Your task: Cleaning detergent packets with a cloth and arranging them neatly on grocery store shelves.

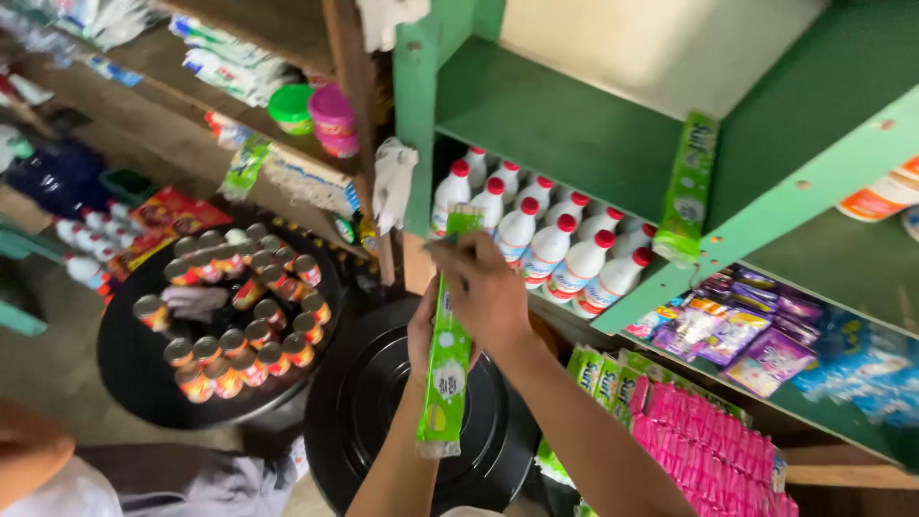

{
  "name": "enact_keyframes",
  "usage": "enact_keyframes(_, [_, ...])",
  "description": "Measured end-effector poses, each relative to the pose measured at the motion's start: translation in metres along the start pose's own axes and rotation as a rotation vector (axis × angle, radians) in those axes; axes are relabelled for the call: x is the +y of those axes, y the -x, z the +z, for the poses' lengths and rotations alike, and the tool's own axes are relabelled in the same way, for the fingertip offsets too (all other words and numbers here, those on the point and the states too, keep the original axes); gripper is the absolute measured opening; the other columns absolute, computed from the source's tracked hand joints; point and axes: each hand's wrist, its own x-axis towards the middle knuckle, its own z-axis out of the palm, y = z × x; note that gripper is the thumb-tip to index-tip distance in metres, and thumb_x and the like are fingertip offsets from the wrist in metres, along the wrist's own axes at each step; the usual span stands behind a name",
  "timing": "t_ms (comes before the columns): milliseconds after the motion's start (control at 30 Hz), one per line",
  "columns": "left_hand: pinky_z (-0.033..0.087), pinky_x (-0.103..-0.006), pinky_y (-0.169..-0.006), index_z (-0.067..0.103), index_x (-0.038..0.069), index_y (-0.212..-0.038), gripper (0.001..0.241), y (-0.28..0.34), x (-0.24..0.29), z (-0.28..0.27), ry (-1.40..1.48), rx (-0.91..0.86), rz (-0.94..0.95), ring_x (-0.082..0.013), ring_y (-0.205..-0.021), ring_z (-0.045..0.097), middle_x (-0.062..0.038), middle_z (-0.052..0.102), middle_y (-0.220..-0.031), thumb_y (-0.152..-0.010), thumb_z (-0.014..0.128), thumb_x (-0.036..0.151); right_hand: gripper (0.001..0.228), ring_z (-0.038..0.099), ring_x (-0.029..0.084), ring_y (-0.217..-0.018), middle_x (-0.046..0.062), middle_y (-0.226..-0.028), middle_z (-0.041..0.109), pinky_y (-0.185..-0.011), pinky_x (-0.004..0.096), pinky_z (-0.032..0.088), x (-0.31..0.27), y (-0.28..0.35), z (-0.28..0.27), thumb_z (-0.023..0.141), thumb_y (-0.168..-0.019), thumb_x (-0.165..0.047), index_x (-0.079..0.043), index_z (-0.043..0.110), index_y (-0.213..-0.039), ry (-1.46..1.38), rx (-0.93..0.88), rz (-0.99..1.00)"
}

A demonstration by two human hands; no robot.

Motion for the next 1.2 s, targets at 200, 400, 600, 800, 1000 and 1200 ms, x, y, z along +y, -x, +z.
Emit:
enact_keyframes(200, [0.061,-0.0346,-0.063,0.055,0.007,-0.132,0.046,-0.011,-0.006,0.015,-0.132,0.745,-0.02,-0.0226,-0.08,0.072,-0.011,0.069,-0.1,-0.111,0.034,0.042,0.029,0.07,0.028,-0.084,0.006,-0.102,0.061,-0.067,0.044,0.053,-0.025,0.015,-0.024,0.072,-0.088,-0.012,-0.019,0.076,-0.116,0.084,0.021,0.046])
enact_keyframes(400, [0.06,-0.0424,-0.092,0.061,0.013,-0.133,0.042,-0.007,-0.015,0.039,0.061,0.679,-0.069,-0.0218,-0.106,0.07,-0.007,0.072,-0.116,-0.109,0.037,0.039,0.023,0.07,0.027,-0.082,0.008,-0.104,0.062,-0.07,0.041,0.057,0.004,-0.005,-0.017,0.072,-0.093,-0.013,-0.017,0.076,-0.115,-0.054,-0.001,0.104])
enact_keyframes(600, [0.059,-0.0358,-0.098,0.058,0.009,-0.14,0.044,0.034,0.0,-0.02,0.219,-0.211,-0.267,-0.0244,-0.113,0.072,-0.011,0.073,-0.127,-0.129,0.03,0.042,0.024,0.069,0.03,-0.085,0.01,-0.107,0.061,-0.072,0.042,0.057,-0.02,0.037,-0.008,0.069,-0.093,-0.009,-0.014,0.076,-0.116,-0.047,0.023,0.15])
enact_keyframes(800, [0.057,-0.0431,-0.1,0.047,-0.006,-0.155,0.06,0.041,-0.002,0.034,0.348,-0.17,-0.279,-0.0357,-0.117,0.068,-0.025,0.065,-0.137,-0.122,0.038,0.043,0.023,0.069,0.033,-0.085,0.011,-0.11,0.063,-0.072,0.043,0.057,0.0,0.045,0.008,0.071,-0.091,-0.007,-0.012,0.075,-0.114,0.021,0.028,0.15])
enact_keyframes(1000, [0.061,-0.0422,-0.093,0.059,0.005,-0.127,0.046,0.052,-0.004,0.058,-0.067,0.754,-0.202,-0.026,-0.106,0.072,-0.011,0.072,-0.114,-0.096,0.046,0.036,0.025,0.069,0.034,-0.091,0.012,-0.114,0.062,-0.075,0.043,0.056,-0.031,0.036,-0.01,0.069,-0.095,-0.006,-0.011,0.074,-0.119,-0.032,0.108,0.286])
enact_keyframes(1200, [0.059,-0.044,-0.086,0.058,-0.004,-0.143,0.039,0.112,0.006,-0.007,0.211,0.203,-0.257,-0.0325,-0.104,0.07,-0.021,0.07,-0.123,-0.122,0.049,0.028,0.025,0.068,0.034,-0.089,0.013,-0.107,0.06,-0.077,0.045,0.055,-0.056,0.102,-0.002,0.073,-0.087,-0.007,-0.012,0.076,-0.111,0.023,-0.019,0.232])
